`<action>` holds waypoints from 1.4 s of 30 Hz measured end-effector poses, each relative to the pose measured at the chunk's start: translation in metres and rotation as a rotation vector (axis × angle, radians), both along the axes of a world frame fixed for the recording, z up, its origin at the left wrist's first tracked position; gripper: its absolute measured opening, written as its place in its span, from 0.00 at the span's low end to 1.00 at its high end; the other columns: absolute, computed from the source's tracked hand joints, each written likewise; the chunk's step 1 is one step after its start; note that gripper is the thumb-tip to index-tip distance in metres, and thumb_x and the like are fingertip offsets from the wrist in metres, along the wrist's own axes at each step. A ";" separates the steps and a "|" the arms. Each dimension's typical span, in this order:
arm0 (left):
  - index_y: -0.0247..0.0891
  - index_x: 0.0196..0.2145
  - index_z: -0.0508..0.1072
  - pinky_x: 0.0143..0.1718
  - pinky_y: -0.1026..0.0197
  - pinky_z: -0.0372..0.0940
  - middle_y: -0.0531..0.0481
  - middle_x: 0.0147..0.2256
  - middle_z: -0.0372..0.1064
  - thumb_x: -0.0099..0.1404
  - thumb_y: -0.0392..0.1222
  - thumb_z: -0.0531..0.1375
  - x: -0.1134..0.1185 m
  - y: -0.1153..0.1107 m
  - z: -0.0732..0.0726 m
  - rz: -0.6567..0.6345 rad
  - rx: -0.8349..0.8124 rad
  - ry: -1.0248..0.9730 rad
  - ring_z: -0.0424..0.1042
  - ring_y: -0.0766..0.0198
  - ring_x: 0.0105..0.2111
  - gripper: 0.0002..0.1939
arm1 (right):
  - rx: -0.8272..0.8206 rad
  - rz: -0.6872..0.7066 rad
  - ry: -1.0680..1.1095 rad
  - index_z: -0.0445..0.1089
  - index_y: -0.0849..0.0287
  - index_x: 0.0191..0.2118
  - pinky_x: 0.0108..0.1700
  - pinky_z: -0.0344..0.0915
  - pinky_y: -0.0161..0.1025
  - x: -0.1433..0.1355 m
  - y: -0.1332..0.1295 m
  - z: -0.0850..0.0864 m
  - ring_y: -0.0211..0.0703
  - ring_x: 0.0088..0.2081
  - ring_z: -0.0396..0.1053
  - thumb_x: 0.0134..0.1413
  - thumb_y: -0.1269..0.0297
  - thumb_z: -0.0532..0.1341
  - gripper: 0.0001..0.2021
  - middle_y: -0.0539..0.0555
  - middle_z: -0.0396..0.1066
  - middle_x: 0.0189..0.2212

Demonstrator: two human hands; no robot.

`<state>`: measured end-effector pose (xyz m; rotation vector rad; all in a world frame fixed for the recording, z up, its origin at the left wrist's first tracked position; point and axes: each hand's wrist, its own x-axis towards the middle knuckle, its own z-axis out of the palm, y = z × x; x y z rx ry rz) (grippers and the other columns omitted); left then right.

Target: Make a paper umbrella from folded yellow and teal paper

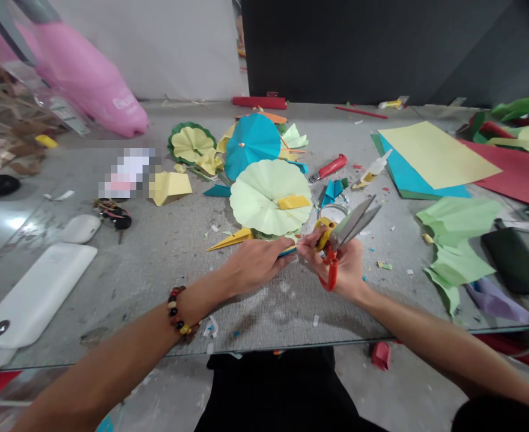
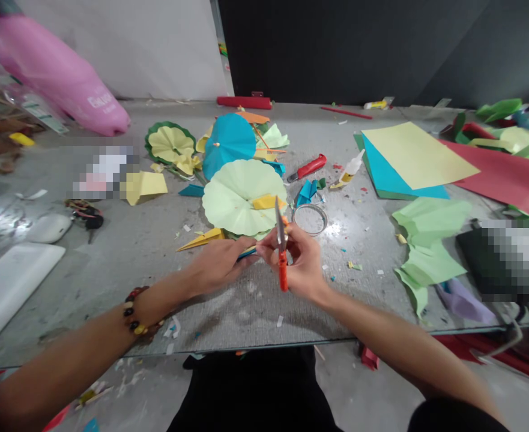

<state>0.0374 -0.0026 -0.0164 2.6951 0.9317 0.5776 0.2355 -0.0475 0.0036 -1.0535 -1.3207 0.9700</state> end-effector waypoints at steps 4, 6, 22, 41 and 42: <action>0.39 0.46 0.69 0.36 0.60 0.65 0.47 0.36 0.76 0.78 0.45 0.48 0.002 -0.005 -0.002 -0.057 -0.033 -0.093 0.75 0.60 0.34 0.12 | -0.011 0.076 0.004 0.73 0.52 0.35 0.38 0.73 0.43 -0.005 -0.006 -0.001 0.44 0.34 0.74 0.49 0.62 0.75 0.11 0.50 0.75 0.32; 0.39 0.42 0.69 0.32 0.61 0.62 0.50 0.32 0.73 0.77 0.44 0.50 0.003 -0.008 0.001 -0.042 -0.102 -0.162 0.72 0.62 0.30 0.10 | -0.011 0.081 0.005 0.73 0.53 0.35 0.38 0.73 0.42 -0.006 -0.007 0.000 0.43 0.35 0.74 0.49 0.61 0.75 0.11 0.51 0.75 0.32; 0.39 0.26 0.60 0.26 0.66 0.52 0.59 0.19 0.57 0.75 0.57 0.53 0.003 -0.004 0.015 0.134 -0.616 -0.466 0.57 0.70 0.21 0.24 | -0.071 0.009 0.034 0.71 0.55 0.33 0.32 0.67 0.35 -0.003 0.001 -0.005 0.35 0.29 0.67 0.45 0.64 0.77 0.14 0.46 0.69 0.28; 0.38 0.32 0.68 0.30 0.63 0.56 0.52 0.26 0.69 0.79 0.52 0.47 0.004 -0.005 0.003 -0.201 -0.062 -0.203 0.68 0.65 0.27 0.23 | -0.057 -0.055 -0.017 0.70 0.54 0.35 0.30 0.65 0.35 -0.003 0.003 -0.009 0.34 0.26 0.65 0.49 0.61 0.74 0.13 0.45 0.68 0.26; 0.38 0.34 0.69 0.30 0.62 0.57 0.51 0.27 0.70 0.80 0.53 0.45 0.005 -0.005 0.004 -0.207 -0.035 -0.172 0.68 0.64 0.27 0.23 | -0.058 -0.059 -0.020 0.70 0.54 0.35 0.29 0.64 0.34 -0.003 0.003 -0.009 0.34 0.26 0.65 0.49 0.60 0.74 0.13 0.45 0.67 0.26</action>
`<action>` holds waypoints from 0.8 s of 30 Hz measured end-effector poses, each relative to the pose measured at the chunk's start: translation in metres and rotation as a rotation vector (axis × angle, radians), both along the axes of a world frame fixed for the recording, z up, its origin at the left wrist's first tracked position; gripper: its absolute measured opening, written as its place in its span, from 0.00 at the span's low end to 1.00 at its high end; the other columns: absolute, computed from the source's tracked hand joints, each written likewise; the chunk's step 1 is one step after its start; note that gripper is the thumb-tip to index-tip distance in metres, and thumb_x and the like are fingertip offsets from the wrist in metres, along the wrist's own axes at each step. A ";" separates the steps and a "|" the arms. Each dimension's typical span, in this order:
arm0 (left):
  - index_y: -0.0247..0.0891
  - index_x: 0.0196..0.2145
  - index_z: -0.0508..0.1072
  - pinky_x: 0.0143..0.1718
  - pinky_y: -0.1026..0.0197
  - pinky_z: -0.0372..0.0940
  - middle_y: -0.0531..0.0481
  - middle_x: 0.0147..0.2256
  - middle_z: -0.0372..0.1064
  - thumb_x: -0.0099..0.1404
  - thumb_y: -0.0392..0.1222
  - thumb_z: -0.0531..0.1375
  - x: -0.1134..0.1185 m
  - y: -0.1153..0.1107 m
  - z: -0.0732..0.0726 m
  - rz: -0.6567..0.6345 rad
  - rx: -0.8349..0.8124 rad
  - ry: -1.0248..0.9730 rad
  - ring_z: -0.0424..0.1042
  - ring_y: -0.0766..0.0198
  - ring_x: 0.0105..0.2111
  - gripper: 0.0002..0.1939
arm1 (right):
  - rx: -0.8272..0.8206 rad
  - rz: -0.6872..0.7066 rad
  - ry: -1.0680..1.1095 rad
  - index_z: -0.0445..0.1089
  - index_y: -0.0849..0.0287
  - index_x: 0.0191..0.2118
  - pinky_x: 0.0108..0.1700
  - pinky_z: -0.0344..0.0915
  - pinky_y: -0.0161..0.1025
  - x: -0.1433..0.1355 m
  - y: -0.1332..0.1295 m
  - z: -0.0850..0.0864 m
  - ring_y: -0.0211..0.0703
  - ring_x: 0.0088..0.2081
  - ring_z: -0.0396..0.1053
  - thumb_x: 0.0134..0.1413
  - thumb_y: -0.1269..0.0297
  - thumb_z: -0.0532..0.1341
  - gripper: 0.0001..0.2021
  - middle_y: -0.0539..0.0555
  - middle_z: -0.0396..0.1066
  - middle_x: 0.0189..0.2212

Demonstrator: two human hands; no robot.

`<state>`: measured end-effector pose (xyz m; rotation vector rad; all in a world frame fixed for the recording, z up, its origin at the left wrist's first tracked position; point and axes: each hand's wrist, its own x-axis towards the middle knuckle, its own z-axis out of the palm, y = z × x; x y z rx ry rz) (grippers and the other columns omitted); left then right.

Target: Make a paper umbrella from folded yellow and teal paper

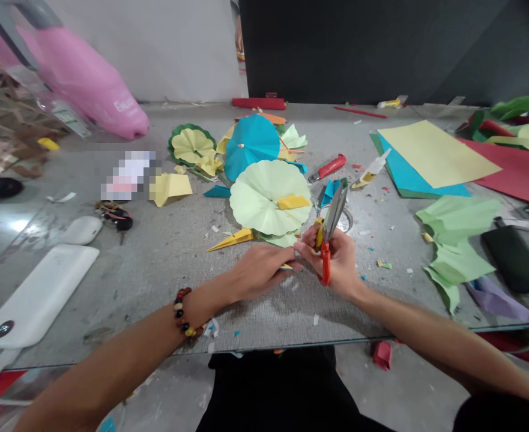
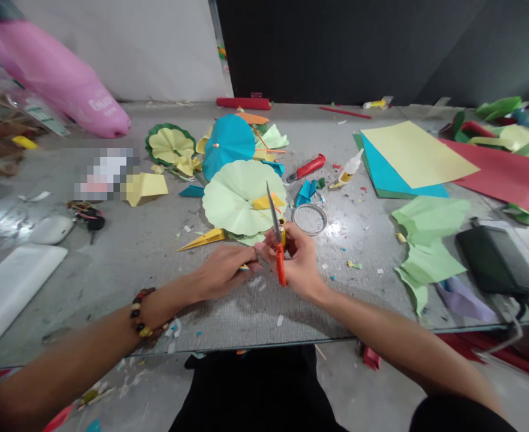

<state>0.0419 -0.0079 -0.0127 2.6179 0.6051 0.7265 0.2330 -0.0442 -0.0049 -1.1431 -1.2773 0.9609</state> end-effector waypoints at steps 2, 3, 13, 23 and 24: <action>0.37 0.36 0.68 0.32 0.60 0.59 0.49 0.28 0.70 0.80 0.53 0.43 0.001 -0.001 0.000 -0.002 0.064 0.057 0.69 0.61 0.28 0.23 | -0.004 -0.002 -0.004 0.70 0.55 0.35 0.28 0.63 0.34 0.000 0.000 0.000 0.34 0.26 0.64 0.49 0.60 0.74 0.13 0.45 0.67 0.25; 0.37 0.36 0.68 0.33 0.59 0.60 0.48 0.29 0.70 0.80 0.53 0.42 0.001 -0.001 0.001 -0.003 0.083 0.086 0.70 0.60 0.29 0.23 | -0.007 -0.001 -0.002 0.70 0.55 0.35 0.28 0.63 0.34 0.000 0.000 0.001 0.34 0.26 0.64 0.49 0.61 0.74 0.13 0.45 0.67 0.26; 0.39 0.32 0.64 0.33 0.63 0.58 0.53 0.29 0.66 0.78 0.51 0.48 -0.002 0.002 0.004 0.081 -0.315 -0.098 0.65 0.66 0.29 0.19 | -0.010 -0.005 0.013 0.70 0.54 0.35 0.29 0.63 0.35 0.000 0.000 0.000 0.34 0.27 0.64 0.47 0.61 0.75 0.14 0.45 0.68 0.27; 0.39 0.22 0.54 0.28 0.64 0.50 0.59 0.21 0.50 0.73 0.51 0.55 -0.001 0.001 0.014 0.173 -0.571 -0.255 0.52 0.70 0.23 0.24 | -0.006 -0.004 0.005 0.70 0.55 0.35 0.29 0.63 0.35 0.000 -0.001 0.002 0.34 0.26 0.64 0.49 0.61 0.74 0.13 0.45 0.68 0.26; 0.39 0.22 0.55 0.29 0.64 0.51 0.58 0.21 0.51 0.73 0.50 0.55 -0.001 0.001 0.014 0.169 -0.557 -0.261 0.53 0.70 0.24 0.24 | -0.005 -0.004 0.011 0.70 0.55 0.35 0.29 0.63 0.34 0.000 -0.001 0.001 0.34 0.26 0.64 0.49 0.62 0.74 0.13 0.45 0.68 0.26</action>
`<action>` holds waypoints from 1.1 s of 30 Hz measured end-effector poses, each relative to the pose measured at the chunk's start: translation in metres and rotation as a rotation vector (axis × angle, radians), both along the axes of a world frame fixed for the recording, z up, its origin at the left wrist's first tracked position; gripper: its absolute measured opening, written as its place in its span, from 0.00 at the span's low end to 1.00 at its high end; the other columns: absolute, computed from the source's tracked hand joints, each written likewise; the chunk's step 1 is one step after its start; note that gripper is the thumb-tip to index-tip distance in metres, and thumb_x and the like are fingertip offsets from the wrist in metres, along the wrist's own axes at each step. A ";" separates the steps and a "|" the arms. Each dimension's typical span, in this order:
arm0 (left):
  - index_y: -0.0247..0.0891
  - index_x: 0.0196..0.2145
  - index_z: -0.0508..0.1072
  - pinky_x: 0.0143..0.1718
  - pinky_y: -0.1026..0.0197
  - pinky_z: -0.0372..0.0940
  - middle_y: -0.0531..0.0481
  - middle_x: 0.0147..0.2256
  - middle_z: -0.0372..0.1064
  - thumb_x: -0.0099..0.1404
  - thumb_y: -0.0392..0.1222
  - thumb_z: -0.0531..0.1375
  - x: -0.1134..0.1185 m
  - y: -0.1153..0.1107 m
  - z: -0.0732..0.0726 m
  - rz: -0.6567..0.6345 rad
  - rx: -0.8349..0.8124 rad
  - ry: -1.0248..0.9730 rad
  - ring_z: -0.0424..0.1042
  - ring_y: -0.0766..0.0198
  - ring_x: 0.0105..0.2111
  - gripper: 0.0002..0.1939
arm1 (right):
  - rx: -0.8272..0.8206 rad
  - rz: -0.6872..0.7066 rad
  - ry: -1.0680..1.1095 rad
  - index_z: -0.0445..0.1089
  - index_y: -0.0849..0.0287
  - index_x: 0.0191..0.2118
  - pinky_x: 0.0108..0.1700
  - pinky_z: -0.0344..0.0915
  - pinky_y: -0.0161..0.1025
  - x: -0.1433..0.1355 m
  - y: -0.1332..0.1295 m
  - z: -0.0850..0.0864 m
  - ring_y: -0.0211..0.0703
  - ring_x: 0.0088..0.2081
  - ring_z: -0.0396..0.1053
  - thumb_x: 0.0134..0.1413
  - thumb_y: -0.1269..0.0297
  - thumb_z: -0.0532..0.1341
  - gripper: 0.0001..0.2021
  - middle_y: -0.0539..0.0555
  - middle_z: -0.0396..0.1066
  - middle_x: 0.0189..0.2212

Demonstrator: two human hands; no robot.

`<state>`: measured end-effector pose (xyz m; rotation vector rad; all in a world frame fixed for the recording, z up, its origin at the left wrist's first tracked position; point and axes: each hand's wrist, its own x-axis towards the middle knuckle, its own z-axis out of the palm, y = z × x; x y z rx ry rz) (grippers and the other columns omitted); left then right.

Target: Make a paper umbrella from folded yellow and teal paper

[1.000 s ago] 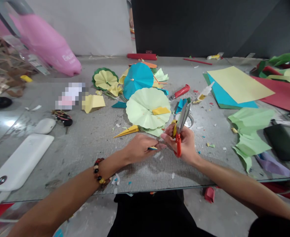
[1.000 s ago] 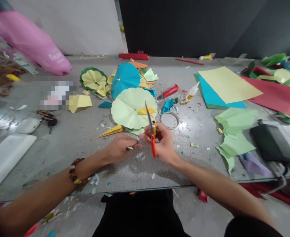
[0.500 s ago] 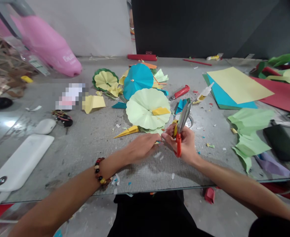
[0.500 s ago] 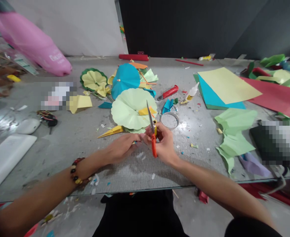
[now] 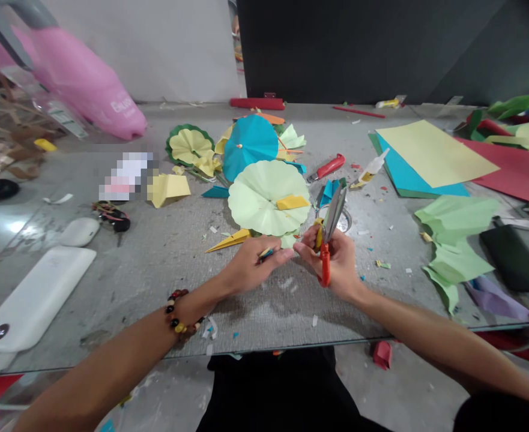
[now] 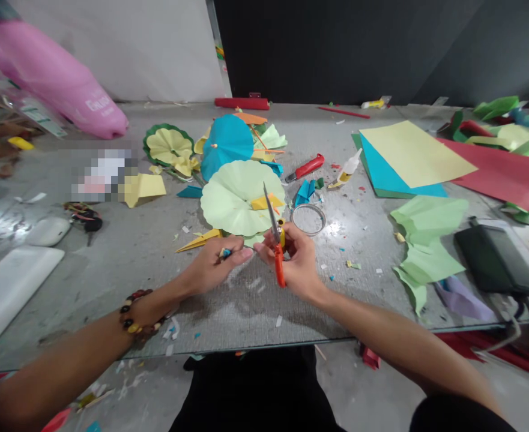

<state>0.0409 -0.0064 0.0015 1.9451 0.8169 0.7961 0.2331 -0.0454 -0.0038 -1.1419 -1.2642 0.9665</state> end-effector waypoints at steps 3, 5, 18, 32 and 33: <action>0.38 0.23 0.58 0.30 0.64 0.54 0.56 0.24 0.56 0.74 0.49 0.53 0.001 0.001 0.001 -0.054 0.017 0.018 0.58 0.69 0.25 0.22 | 0.015 0.014 0.028 0.71 0.54 0.35 0.31 0.65 0.35 0.001 0.000 -0.002 0.35 0.28 0.67 0.47 0.64 0.75 0.13 0.45 0.69 0.27; 0.38 0.25 0.60 0.31 0.63 0.55 0.55 0.25 0.58 0.76 0.49 0.51 0.002 0.001 0.002 -0.068 0.008 0.038 0.60 0.69 0.26 0.22 | 0.021 0.014 0.025 0.71 0.53 0.35 0.32 0.66 0.35 0.001 0.001 -0.002 0.36 0.29 0.67 0.46 0.64 0.75 0.14 0.45 0.69 0.28; 0.38 0.20 0.51 0.23 0.66 0.46 0.60 0.19 0.46 0.72 0.52 0.59 -0.003 0.000 -0.006 -0.025 0.034 -0.039 0.47 0.73 0.20 0.28 | -0.009 -0.002 -0.024 0.70 0.54 0.35 0.29 0.62 0.35 0.000 -0.001 0.000 0.34 0.26 0.64 0.47 0.62 0.74 0.13 0.45 0.68 0.26; 0.37 0.20 0.54 0.23 0.66 0.47 0.59 0.19 0.47 0.75 0.52 0.54 -0.002 0.002 -0.009 0.001 0.094 0.039 0.49 0.72 0.20 0.28 | -0.041 0.011 0.011 0.71 0.54 0.36 0.29 0.64 0.35 0.000 0.004 -0.001 0.34 0.26 0.65 0.46 0.61 0.75 0.14 0.44 0.68 0.25; 0.37 0.20 0.56 0.24 0.66 0.48 0.59 0.19 0.49 0.75 0.51 0.54 -0.003 0.002 -0.009 -0.003 0.135 0.059 0.50 0.72 0.20 0.27 | -0.036 0.014 0.006 0.71 0.54 0.36 0.29 0.63 0.34 0.001 0.003 -0.001 0.34 0.26 0.65 0.47 0.61 0.75 0.14 0.44 0.68 0.25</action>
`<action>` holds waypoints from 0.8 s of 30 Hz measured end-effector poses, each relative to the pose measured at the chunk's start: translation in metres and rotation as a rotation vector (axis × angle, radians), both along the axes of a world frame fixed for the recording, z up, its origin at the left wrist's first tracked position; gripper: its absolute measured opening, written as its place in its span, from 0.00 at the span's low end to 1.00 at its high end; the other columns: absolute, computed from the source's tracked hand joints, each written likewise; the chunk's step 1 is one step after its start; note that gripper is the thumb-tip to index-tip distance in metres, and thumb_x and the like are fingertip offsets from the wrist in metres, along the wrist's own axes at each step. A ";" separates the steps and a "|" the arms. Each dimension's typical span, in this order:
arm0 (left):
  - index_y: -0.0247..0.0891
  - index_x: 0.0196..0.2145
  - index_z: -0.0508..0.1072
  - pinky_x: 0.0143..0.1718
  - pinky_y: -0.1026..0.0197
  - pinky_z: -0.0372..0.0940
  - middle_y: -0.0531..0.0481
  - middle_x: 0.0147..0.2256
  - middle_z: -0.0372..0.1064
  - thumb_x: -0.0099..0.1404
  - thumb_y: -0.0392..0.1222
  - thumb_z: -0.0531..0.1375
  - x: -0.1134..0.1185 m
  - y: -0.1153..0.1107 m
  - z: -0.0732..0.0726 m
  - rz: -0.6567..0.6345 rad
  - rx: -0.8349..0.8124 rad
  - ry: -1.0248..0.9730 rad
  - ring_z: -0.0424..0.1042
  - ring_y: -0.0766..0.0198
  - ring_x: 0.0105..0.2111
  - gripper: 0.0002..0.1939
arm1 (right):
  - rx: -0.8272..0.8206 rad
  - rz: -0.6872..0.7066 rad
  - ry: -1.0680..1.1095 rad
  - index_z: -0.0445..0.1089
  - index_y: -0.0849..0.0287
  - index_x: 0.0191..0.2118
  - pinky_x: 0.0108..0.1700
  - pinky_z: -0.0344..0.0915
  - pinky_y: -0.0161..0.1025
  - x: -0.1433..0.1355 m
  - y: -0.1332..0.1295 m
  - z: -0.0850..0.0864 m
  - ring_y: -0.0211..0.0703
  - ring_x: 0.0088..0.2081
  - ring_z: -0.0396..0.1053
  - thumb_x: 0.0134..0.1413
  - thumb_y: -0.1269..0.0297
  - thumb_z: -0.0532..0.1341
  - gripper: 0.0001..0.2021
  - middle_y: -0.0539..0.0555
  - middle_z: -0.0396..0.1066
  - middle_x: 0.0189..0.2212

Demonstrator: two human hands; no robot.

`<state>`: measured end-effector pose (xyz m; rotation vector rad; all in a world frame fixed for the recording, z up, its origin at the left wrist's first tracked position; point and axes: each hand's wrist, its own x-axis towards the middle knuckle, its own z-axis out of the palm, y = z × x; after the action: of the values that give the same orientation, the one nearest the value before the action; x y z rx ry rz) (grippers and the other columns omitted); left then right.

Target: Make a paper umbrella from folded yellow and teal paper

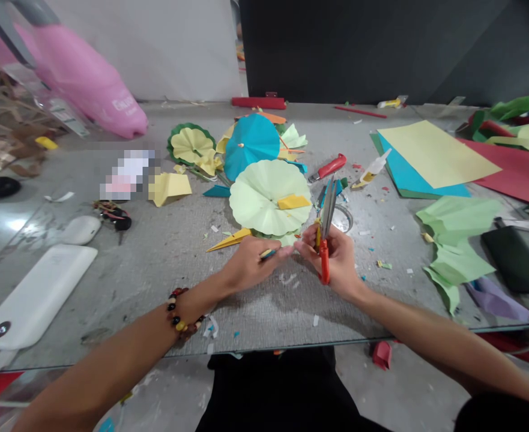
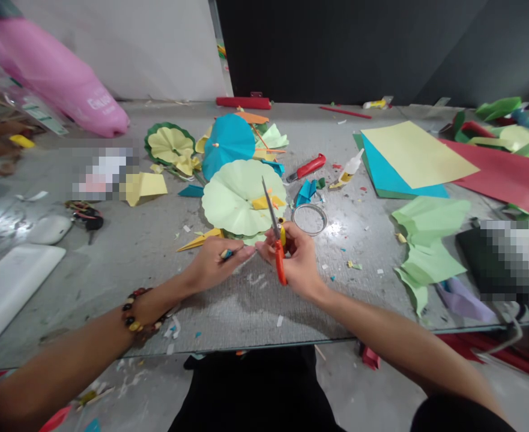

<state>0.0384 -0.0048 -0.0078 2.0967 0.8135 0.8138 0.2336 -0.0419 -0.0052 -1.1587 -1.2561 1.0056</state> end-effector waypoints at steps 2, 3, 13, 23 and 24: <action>0.37 0.21 0.61 0.25 0.66 0.50 0.58 0.19 0.54 0.75 0.49 0.54 0.000 -0.001 -0.001 -0.037 0.097 0.056 0.55 0.72 0.21 0.25 | 0.006 -0.006 -0.014 0.71 0.54 0.36 0.29 0.63 0.34 0.000 0.000 0.000 0.34 0.26 0.65 0.47 0.62 0.74 0.13 0.44 0.69 0.26; 0.37 0.22 0.64 0.26 0.66 0.52 0.57 0.20 0.57 0.76 0.48 0.54 0.000 -0.002 -0.002 -0.058 0.142 0.083 0.57 0.71 0.21 0.24 | 0.004 -0.010 -0.019 0.71 0.54 0.36 0.29 0.63 0.35 0.001 0.000 -0.001 0.34 0.27 0.65 0.48 0.62 0.74 0.13 0.45 0.69 0.26; 0.37 0.26 0.69 0.29 0.64 0.55 0.54 0.23 0.67 0.75 0.44 0.54 0.000 0.000 -0.012 -0.104 0.289 0.176 0.66 0.68 0.25 0.18 | 0.000 -0.013 -0.039 0.71 0.54 0.36 0.29 0.64 0.35 0.001 -0.001 -0.001 0.34 0.26 0.65 0.49 0.60 0.73 0.13 0.45 0.68 0.25; 0.37 0.32 0.74 0.32 0.64 0.59 0.50 0.29 0.75 0.73 0.42 0.55 -0.001 0.000 -0.012 -0.053 0.253 0.231 0.72 0.65 0.28 0.13 | 0.025 0.064 0.006 0.70 0.54 0.34 0.31 0.68 0.36 0.000 -0.003 0.002 0.36 0.28 0.68 0.48 0.59 0.74 0.14 0.46 0.70 0.27; 0.37 0.32 0.74 0.32 0.64 0.59 0.50 0.28 0.75 0.72 0.42 0.55 -0.001 0.000 -0.012 -0.046 0.248 0.248 0.72 0.64 0.29 0.13 | 0.038 0.092 0.013 0.70 0.54 0.33 0.32 0.69 0.37 0.000 -0.005 0.003 0.37 0.28 0.69 0.48 0.58 0.75 0.14 0.47 0.71 0.28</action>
<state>0.0376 -0.0049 -0.0196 2.4635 0.8242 0.6654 0.2337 -0.0468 -0.0023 -1.0719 -1.3229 1.0515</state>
